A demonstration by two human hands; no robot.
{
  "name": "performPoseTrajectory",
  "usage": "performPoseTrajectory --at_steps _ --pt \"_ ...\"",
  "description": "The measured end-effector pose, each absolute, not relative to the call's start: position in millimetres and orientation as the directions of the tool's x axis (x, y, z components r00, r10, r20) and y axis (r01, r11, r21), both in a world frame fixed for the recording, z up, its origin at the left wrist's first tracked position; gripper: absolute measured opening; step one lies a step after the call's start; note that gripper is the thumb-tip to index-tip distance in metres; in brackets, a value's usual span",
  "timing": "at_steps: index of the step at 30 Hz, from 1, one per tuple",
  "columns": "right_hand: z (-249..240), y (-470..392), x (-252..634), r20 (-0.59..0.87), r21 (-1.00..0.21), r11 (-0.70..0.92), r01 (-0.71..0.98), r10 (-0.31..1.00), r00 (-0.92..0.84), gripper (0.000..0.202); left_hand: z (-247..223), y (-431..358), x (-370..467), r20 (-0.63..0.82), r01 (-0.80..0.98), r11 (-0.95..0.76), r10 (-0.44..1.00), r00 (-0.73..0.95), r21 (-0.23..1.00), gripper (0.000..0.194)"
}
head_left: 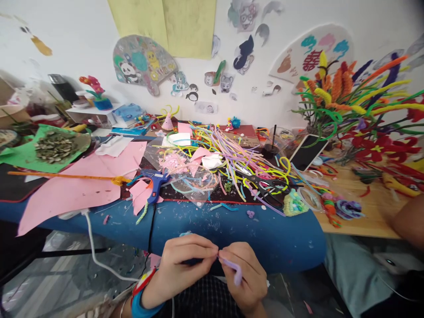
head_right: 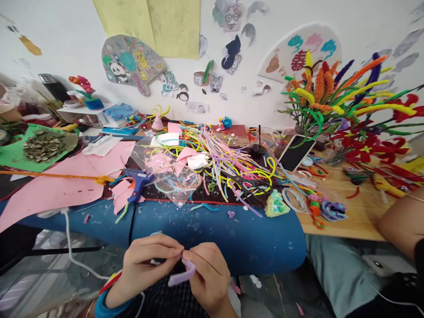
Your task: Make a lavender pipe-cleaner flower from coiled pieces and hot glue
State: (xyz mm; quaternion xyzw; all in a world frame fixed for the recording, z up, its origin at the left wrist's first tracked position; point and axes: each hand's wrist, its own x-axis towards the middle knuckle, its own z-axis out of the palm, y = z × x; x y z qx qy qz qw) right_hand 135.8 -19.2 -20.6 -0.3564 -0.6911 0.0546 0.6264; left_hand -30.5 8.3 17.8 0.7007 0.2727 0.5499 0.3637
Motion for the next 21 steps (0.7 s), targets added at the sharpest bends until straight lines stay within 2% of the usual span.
performPoseTrajectory --at_steps 3,5,8,11,14,17,19,21 --pt "-31 -20 140 0.898 -0.369 0.764 0.53 0.44 -0.009 0.023 14 9 -30 0.293 -0.204 -0.24 0.909 0.296 0.949 0.017" --pt "-35 -20 144 0.92 -0.263 0.758 0.596 0.384 -0.083 0.021 11 9 -28 0.099 -0.251 -0.004 0.925 0.367 0.968 0.015" --pt "-34 -21 148 0.919 -0.196 0.736 0.648 0.369 -0.141 0.016 10 9 -26 -0.036 -0.218 0.135 0.913 0.405 0.967 0.023" --pt "-28 -22 152 0.906 -0.226 0.713 0.664 0.405 -0.126 0.015 13 9 -26 -0.012 -0.132 0.066 0.927 0.375 0.989 0.027" --pt "-23 -23 155 0.895 -0.239 0.721 0.65 0.424 -0.141 0.016 18 10 -28 0.128 -0.021 -0.128 0.933 0.338 0.991 0.021" --pt "-19 -23 154 0.893 -0.269 0.742 0.615 0.431 -0.13 0.014 24 11 -30 0.265 0.005 -0.283 0.902 0.342 0.959 0.015" --pt "-14 -22 150 0.889 -0.319 0.751 0.578 0.449 -0.093 0.014 25 11 -31 0.346 0.011 -0.373 0.872 0.347 0.928 0.01" --pt "-7 -21 143 0.868 -0.419 0.746 0.517 0.497 -0.014 0.014 25 11 -33 0.446 0.036 -0.487 0.824 0.349 0.873 0.004"
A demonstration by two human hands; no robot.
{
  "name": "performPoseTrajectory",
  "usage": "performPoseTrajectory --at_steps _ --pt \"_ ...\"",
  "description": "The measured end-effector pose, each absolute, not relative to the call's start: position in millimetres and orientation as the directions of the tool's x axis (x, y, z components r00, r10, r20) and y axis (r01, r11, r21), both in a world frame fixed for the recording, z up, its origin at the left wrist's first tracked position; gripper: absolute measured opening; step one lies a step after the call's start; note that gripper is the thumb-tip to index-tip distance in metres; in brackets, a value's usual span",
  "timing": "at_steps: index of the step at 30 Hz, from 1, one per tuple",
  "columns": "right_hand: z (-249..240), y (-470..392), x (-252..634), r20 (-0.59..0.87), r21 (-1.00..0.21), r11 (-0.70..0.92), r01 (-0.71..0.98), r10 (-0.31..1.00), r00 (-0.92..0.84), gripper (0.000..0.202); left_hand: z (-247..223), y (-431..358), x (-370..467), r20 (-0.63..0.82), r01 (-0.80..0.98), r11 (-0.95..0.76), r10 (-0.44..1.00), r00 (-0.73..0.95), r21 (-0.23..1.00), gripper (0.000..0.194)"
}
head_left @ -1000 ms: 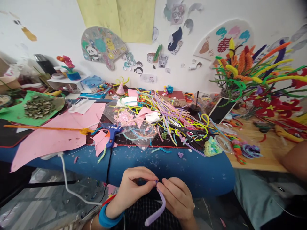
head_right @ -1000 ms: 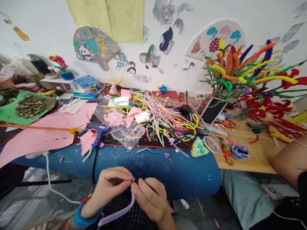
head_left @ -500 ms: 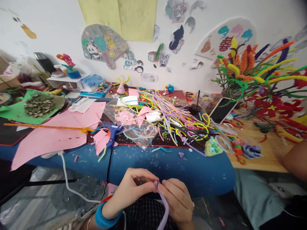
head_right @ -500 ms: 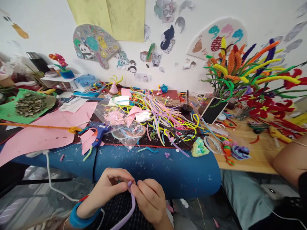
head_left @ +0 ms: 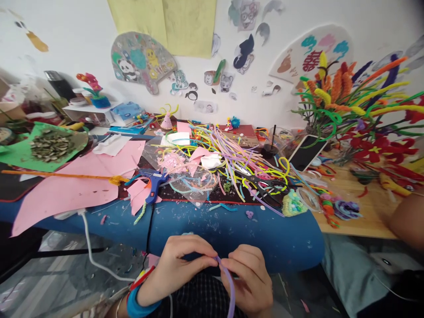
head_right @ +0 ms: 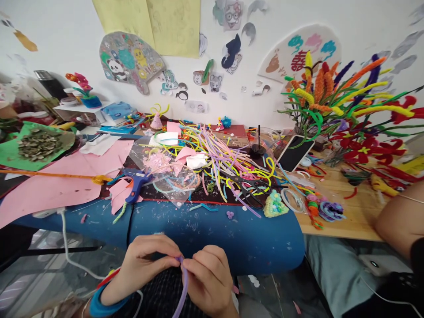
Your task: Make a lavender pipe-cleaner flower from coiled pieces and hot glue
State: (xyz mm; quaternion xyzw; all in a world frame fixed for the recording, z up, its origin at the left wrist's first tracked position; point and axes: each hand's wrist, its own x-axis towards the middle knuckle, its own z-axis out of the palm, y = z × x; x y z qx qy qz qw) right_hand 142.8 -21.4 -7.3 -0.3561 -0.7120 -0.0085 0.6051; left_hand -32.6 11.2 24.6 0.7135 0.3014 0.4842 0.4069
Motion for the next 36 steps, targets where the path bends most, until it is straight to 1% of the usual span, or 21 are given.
performPoseTrajectory --at_steps 1,3,4,6,8,9,10,11,13,15,18,22,26,28,31,33,36 --pt "-4 -21 139 0.844 -0.484 0.735 0.475 0.536 0.031 0.014 24 11 -33 0.498 0.049 -0.548 0.791 0.356 0.835 0.005" --pt "2 -20 134 0.785 -0.598 0.702 0.388 0.611 0.106 0.013 22 11 -34 0.574 0.059 -0.635 0.73 0.37 0.77 0.015" --pt "4 -20 132 0.764 -0.63 0.688 0.36 0.633 0.125 0.013 21 11 -34 0.583 0.052 -0.644 0.722 0.373 0.764 0.018" --pt "3 -20 132 0.766 -0.63 0.691 0.356 0.628 0.137 0.012 19 11 -34 0.526 0.005 -0.568 0.765 0.371 0.823 0.018" --pt "-3 -19 134 0.801 -0.584 0.711 0.391 0.584 0.134 0.014 17 11 -32 0.36 -0.087 -0.355 0.85 0.385 0.931 0.015" --pt "-8 -19 136 0.816 -0.561 0.72 0.409 0.565 0.124 0.016 17 12 -30 0.251 -0.148 -0.207 0.874 0.415 0.967 0.02" --pt "-13 -19 138 0.827 -0.54 0.727 0.424 0.552 0.108 0.017 16 12 -29 0.141 -0.205 -0.05 0.877 0.459 0.978 0.028" --pt "-18 -19 140 0.834 -0.524 0.733 0.434 0.544 0.087 0.019 16 13 -28 0.04 -0.248 0.101 0.862 0.505 0.963 0.035" --pt "-24 -18 144 0.849 -0.489 0.752 0.443 0.526 0.043 0.02 15 14 -26 -0.103 -0.293 0.326 0.807 0.581 0.899 0.042" --pt "-26 -17 147 0.864 -0.458 0.769 0.446 0.503 0.018 0.019 14 15 -25 -0.176 -0.305 0.438 0.768 0.616 0.846 0.039" --pt "-23 -17 147 0.87 -0.449 0.766 0.461 0.492 0.029 0.018 14 16 -25 -0.209 -0.328 0.492 0.756 0.62 0.807 0.031" --pt "-16 -18 141 0.83 -0.523 0.726 0.446 0.554 0.072 0.018 16 15 -27 -0.193 -0.321 0.446 0.785 0.589 0.835 0.026" --pt "-10 -20 134 0.784 -0.607 0.698 0.38 0.604 0.143 0.014 22 10 -28 -0.132 -0.277 0.314 0.843 0.521 0.908 0.019" --pt "-5 -20 132 0.764 -0.637 0.683 0.358 0.621 0.174 0.012 24 7 -28 -0.063 -0.222 0.186 0.883 0.466 0.957 0.013" --pt "1 -21 128 0.74 -0.669 0.666 0.331 0.64 0.207 0.012 27 3 -28 0.097 -0.095 -0.064 0.913 0.396 0.993 0.008" --pt "4 -21 126 0.728 -0.683 0.653 0.327 0.649 0.222 0.013 27 1 -26 0.207 -0.034 -0.209 0.912 0.353 0.977 0.006" --pt "5 -22 123 0.718 -0.694 0.638 0.334 0.649 0.251 0.014 24 -1 -23 0.365 0.034 -0.387 0.893 0.264 0.922 0.005"
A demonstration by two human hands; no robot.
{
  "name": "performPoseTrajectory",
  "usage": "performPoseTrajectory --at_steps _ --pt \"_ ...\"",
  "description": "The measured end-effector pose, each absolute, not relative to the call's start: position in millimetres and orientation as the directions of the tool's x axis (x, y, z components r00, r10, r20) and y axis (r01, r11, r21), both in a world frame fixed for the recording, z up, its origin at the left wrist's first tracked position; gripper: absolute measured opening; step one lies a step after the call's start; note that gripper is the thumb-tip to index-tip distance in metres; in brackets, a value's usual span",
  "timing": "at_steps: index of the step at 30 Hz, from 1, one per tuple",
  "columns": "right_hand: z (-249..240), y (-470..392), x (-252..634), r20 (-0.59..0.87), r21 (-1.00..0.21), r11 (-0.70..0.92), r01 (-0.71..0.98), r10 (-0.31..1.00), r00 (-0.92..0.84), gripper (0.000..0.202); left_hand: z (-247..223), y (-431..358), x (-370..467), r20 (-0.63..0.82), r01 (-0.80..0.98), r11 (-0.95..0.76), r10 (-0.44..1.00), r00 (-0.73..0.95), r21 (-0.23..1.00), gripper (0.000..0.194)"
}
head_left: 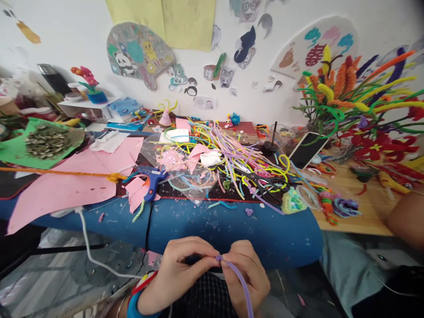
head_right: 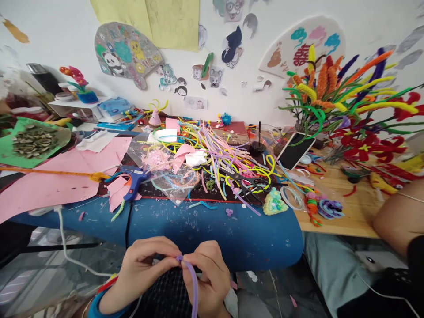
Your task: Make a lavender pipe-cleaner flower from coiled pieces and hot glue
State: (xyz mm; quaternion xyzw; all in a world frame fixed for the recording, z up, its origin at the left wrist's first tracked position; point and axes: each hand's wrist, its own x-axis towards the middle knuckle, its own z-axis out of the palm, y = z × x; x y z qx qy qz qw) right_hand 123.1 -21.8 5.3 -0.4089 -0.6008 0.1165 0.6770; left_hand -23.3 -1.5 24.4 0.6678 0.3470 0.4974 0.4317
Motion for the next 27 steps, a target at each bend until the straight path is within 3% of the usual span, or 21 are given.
performPoseTrajectory --at_steps 5,11,14,19,22,27 --pt "6 -24 123 0.677 -0.734 0.615 0.288 0.693 0.248 0.017 18 -4 -22 0.563 0.14 -0.605 0.788 0.25 0.784 0.021" --pt "2 -24 127 0.53 -0.848 0.511 0.142 0.823 0.204 0.015 16 -1 -21 0.562 0.124 -0.598 0.793 0.236 0.792 0.016" --pt "-8 -24 126 0.454 -0.887 0.462 0.014 0.867 0.206 0.014 14 0 -23 0.594 0.171 -0.651 0.751 0.288 0.74 0.017" --pt "-21 -24 126 0.161 -0.923 0.184 -0.338 0.982 0.097 0.015 10 4 -31 0.627 0.28 -0.743 0.666 0.405 0.608 0.032" --pt "-19 -21 128 -0.033 -0.852 -0.048 -0.521 0.999 -0.038 0.02 9 11 -32 0.612 0.14 -0.708 0.678 0.407 0.692 0.028" --pt "-9 -18 128 -0.29 -0.706 -0.317 -0.634 0.945 -0.149 0.024 8 21 -32 0.56 0.005 -0.623 0.707 0.432 0.782 0.018"
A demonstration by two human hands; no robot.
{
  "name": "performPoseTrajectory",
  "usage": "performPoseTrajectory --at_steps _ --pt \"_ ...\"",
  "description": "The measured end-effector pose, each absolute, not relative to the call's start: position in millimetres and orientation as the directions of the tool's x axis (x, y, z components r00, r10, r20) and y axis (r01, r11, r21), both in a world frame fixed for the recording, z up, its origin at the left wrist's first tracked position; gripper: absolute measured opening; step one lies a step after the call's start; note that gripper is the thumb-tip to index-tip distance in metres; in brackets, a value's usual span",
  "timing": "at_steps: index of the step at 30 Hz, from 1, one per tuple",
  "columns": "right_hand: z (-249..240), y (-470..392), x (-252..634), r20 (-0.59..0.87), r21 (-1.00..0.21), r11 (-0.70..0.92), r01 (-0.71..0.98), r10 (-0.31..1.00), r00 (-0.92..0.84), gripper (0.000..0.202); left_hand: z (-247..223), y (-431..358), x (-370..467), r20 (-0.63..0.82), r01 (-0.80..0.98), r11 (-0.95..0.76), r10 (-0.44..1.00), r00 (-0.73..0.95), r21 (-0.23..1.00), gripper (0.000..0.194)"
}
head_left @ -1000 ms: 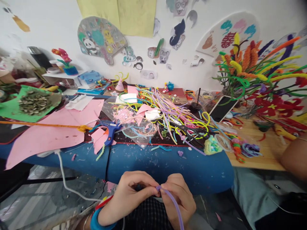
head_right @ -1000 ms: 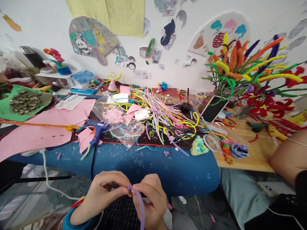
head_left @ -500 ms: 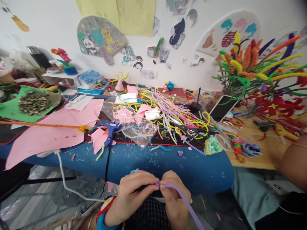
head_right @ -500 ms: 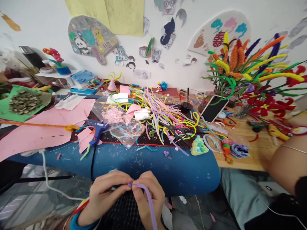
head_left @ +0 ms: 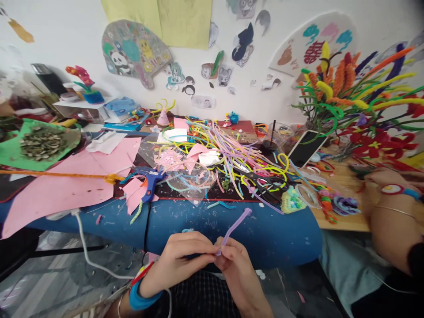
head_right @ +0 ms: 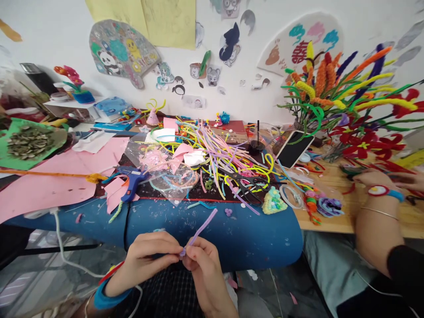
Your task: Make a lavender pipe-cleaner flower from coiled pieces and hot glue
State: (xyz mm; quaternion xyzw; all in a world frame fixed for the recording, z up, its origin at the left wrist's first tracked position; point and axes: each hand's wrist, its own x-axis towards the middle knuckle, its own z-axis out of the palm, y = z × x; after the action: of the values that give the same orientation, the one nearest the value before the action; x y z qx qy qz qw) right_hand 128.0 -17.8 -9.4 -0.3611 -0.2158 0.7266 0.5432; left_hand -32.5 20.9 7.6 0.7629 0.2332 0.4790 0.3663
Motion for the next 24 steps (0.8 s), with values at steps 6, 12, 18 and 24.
performPoseTrajectory --at_steps 6,12,18,24 --pt "-8 -18 129 -0.32 -0.661 -0.369 -0.654 0.926 -0.199 0.027 8 30 -34 0.464 0.011 -0.55 0.715 0.523 0.835 0.013" --pt "-8 -18 126 -0.33 -0.659 -0.39 -0.643 0.918 -0.219 0.029 2 37 -36 0.585 -0.029 -0.683 0.602 0.543 0.73 0.019" --pt "-12 -2 147 -0.202 -0.871 -0.225 -0.437 0.974 -0.098 0.022 -8 38 -31 0.621 0.061 -0.747 0.592 0.514 0.661 0.024" --pt "-32 25 226 0.013 -0.977 -0.075 0.2 0.914 0.406 0.022 -30 43 -19 0.468 0.125 -0.559 0.779 0.417 0.82 0.043"
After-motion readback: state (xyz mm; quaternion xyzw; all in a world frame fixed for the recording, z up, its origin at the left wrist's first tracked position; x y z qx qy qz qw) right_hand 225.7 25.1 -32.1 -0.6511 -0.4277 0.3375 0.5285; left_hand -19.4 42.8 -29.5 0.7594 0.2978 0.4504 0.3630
